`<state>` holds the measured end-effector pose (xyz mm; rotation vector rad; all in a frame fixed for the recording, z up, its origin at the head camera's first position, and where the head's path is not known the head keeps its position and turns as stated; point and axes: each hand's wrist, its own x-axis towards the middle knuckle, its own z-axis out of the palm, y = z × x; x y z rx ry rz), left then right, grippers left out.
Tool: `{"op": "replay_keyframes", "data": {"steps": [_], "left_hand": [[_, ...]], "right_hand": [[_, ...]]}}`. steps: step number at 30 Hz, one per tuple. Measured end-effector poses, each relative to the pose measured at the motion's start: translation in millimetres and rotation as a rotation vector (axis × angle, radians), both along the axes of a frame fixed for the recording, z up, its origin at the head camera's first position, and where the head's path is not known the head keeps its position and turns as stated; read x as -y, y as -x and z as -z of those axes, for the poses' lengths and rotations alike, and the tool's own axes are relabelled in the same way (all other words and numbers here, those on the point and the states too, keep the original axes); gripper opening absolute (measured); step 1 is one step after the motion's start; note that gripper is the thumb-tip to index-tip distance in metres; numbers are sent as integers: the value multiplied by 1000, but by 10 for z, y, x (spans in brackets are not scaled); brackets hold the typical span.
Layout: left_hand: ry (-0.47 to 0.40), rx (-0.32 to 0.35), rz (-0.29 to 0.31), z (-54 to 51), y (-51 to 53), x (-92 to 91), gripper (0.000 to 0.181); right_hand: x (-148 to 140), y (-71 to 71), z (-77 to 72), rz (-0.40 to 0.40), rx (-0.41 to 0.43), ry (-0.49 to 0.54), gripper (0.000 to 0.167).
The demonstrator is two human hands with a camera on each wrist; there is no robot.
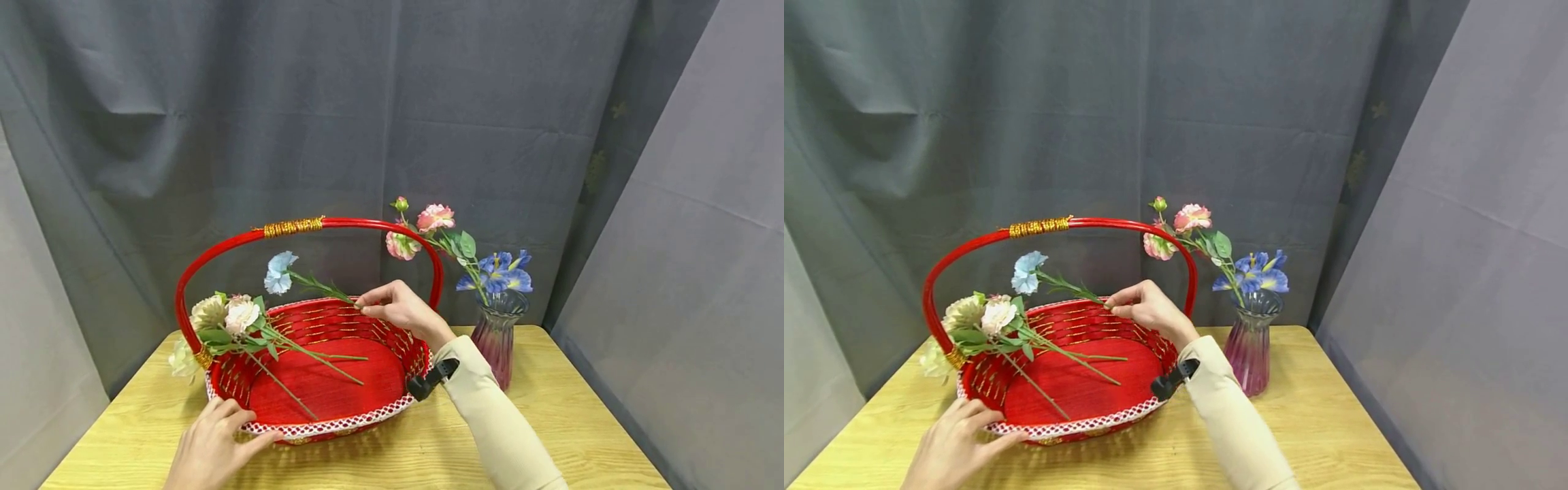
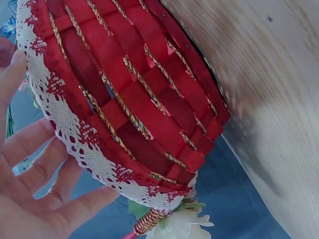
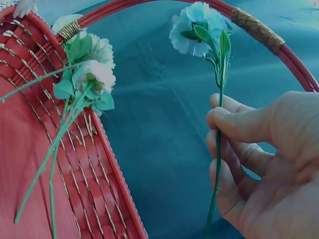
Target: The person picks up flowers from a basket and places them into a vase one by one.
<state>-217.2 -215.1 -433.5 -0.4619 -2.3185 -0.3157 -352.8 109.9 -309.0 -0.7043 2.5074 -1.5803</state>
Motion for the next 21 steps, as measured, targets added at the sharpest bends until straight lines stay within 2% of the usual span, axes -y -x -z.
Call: {"op": "replay_keyframes", "data": {"steps": [5,12,21], "left_hand": [[-9,-6,8,0,-6,-9,42],[-16,-16,15,12,-7,9,43],[-12,18,3,-4,-11,-2,45]], "right_hand": [[-274,-69,36,29,-6,10,21],[-544,-152,35,80,2,105,24],[-838,-249,-114,167,-71,191,26]]}}
